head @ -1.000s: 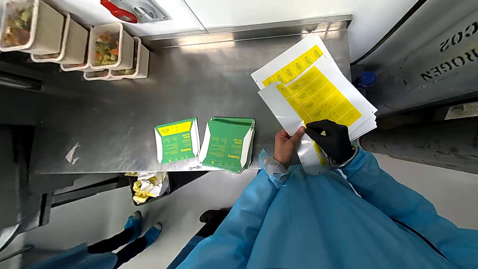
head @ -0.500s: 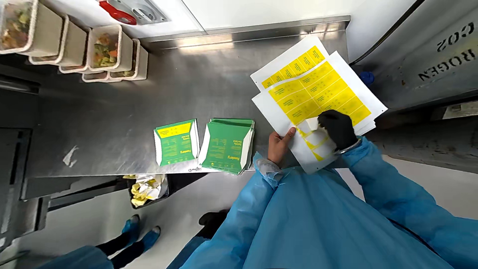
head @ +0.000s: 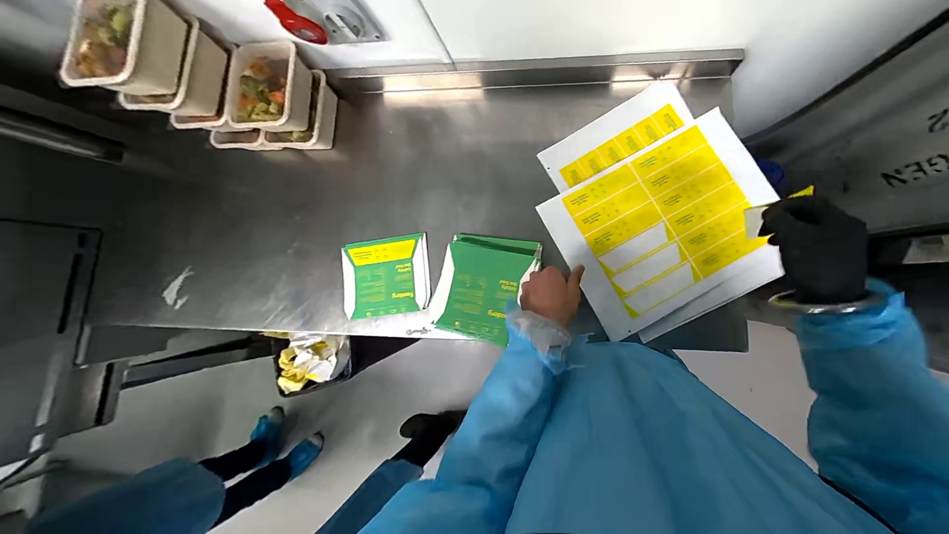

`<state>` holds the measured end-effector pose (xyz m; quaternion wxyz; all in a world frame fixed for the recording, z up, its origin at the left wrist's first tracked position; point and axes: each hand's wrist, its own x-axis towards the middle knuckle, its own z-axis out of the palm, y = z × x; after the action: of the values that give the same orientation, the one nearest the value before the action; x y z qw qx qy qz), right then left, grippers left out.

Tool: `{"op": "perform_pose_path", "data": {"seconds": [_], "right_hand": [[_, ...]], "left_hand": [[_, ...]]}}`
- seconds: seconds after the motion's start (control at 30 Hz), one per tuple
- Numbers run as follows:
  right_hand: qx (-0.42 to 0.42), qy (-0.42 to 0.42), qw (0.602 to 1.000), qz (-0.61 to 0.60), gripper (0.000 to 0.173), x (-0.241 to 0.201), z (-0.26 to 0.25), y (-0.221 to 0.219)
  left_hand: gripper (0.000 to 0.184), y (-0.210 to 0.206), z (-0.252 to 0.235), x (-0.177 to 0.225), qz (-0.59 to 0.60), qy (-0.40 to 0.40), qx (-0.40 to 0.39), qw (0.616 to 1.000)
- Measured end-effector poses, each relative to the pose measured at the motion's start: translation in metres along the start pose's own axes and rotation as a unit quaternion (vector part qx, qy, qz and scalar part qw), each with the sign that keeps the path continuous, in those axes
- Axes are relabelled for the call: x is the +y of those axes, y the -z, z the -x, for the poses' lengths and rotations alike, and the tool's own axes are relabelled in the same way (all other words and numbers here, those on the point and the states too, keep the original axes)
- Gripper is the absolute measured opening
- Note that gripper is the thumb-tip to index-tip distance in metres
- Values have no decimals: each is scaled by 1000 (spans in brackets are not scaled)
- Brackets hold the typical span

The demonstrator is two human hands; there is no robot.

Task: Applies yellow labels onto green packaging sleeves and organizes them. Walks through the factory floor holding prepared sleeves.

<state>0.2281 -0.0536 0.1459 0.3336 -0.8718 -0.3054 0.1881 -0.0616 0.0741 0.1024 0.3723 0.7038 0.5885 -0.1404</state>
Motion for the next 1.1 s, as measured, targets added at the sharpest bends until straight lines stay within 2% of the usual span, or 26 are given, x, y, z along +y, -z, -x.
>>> {"op": "perform_pose_path", "data": {"seconds": [0.07, 0.1, 0.17, 0.2, 0.23, 0.33, 0.4, 0.47, 0.5, 0.57, 0.63, 0.73, 0.87, 1.0, 1.1], "right_hand": [[19, 75, 997, -12, 23, -18, 34, -41], [24, 112, 993, -6, 21, -31, 52, -63], [14, 177, 984, -1, 17, -60, 85, -106], [-10, 205, 979, -13, 17, -72, 99, -126], [-59, 225, 972, -30, 19, -82, 111, -143], [-174, 252, 944, -125, 29, -96, 121, -178], [-154, 231, 949, -150, 26, -100, 124, -180], [-78, 188, 974, -102, 23, -101, 122, -179], [-68, 149, 984, -68, 26, -100, 118, -182], [-122, 49, 990, -45, 38, -98, 108, -194], [-188, -22, 980, -62, 43, -99, 100, -207], [-192, -79, 976, -60, 38, -112, 98, -224], [-104, -53, 991, -66, 22, -123, 113, -238], [-80, -42, 992, -84, 19, -129, 136, -255], [-78, -77, 989, -97, 20, -130, 141, -276]], "left_hand": [[49, 7, 22, -17, 101, -139, 79, 982], [45, 7, 31, -24, 188, -205, 67, 958], [51, 2, 35, -35, 359, -257, -37, 897], [50, -2, 33, -38, 429, -251, -54, 866], [47, -5, 31, -41, 488, -225, -39, 843], [33, -2, 23, -66, 547, -134, 66, 824], [24, 7, 17, -88, 583, -84, 115, 800], [21, 20, 11, -106, 614, -52, 131, 777], [20, 27, 10, -114, 621, -43, 129, 772], [19, 36, 10, -126, 624, -41, 113, 772], [19, 42, 8, -136, 619, -51, 93, 778], [18, 51, 3, -149, 606, -70, 70, 789], [20, 63, -6, -163, 569, -94, 62, 815], [22, 66, -29, -187, 394, -146, 177, 890], [18, 68, -53, -200, 363, -141, 220, 895]]}}
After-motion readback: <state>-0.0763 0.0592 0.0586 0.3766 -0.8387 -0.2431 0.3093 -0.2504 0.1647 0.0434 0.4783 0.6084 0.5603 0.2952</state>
